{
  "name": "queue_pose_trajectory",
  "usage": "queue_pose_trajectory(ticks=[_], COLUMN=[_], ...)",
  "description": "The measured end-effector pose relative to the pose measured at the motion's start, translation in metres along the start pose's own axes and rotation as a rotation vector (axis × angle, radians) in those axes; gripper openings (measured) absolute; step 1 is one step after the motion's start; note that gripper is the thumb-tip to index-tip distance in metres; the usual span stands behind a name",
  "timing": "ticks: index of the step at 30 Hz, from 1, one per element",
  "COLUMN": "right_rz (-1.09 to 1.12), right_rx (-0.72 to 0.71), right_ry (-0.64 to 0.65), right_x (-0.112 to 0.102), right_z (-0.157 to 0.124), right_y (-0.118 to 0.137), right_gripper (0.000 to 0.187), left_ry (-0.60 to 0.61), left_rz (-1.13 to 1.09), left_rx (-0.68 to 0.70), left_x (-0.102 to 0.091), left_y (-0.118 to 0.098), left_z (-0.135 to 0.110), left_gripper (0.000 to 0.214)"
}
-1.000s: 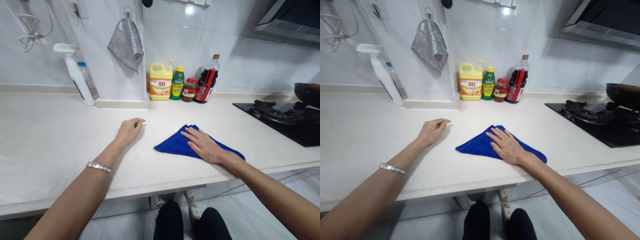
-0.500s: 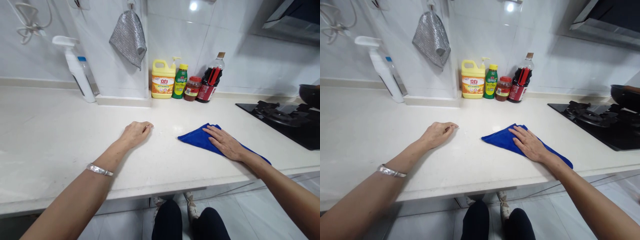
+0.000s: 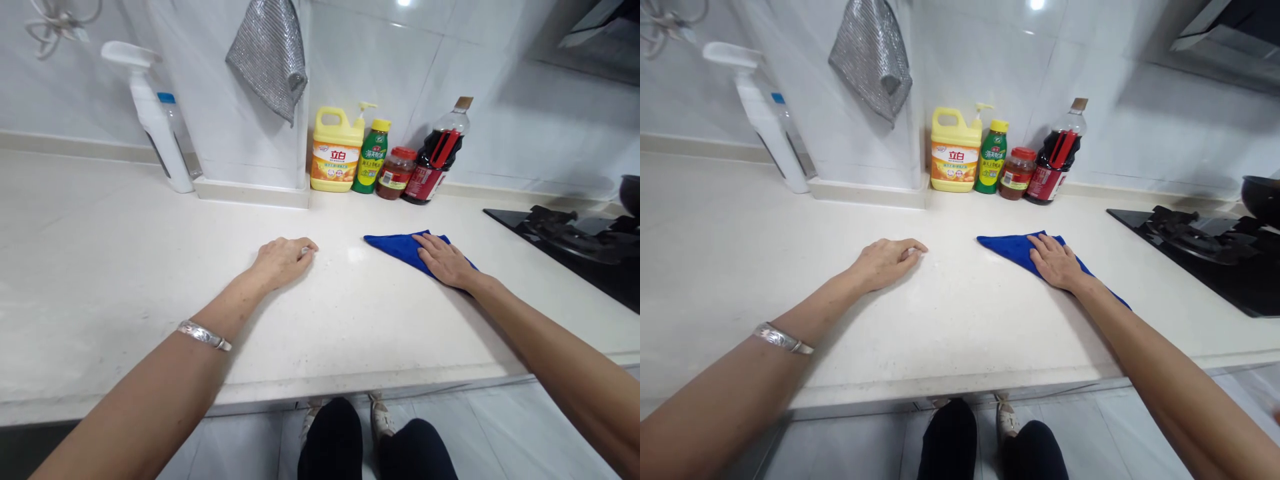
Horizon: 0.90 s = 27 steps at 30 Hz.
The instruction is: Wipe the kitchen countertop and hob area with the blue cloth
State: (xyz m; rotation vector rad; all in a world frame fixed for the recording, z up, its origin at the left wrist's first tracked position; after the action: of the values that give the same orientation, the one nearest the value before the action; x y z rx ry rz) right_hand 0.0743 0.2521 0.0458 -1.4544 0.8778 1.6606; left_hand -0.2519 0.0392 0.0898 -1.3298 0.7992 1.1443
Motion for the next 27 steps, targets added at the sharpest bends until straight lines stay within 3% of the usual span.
queue_pose_trajectory(ticks=[11,16,22,27], right_rz=[-0.027,-0.037,-0.023,-0.013], right_rx=[0.162,0.084,-0.037,-0.178], right_ry=[0.036,0.013,0.062,0.048], right_x=[0.005,0.008,0.002,0.002], right_z=[0.055,0.060,0.047,0.039], right_y=[0.046,0.071,0.102,0.115], right_gripper=[0.064,0.065,0.064,0.064], left_ry=[-0.017,-0.015,-0.005,-0.011], left_rz=[-0.036,-0.041,-0.039,-0.036], left_rx=[-0.044,-0.047,-0.059,-0.058], left_x=[0.006,0.006,0.006,0.007], left_y=[0.001,0.000,0.000,0.001], left_z=[0.003,0.002,0.001,0.003], left_gripper=[0.036,0.035,0.036,0.036])
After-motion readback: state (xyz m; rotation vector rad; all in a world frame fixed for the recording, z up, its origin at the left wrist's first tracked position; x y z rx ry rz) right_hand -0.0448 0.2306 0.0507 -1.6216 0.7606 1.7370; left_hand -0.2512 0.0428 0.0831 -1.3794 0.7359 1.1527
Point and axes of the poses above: each hand's wrist, its own z-axis towards the middle knuckle, its own x-axis out of the palm, y = z × x, the point moved 2 cm from there along z, towards the middle knuckle, and after that the axes turned 2 degrees about x, right-handed, at the moved point
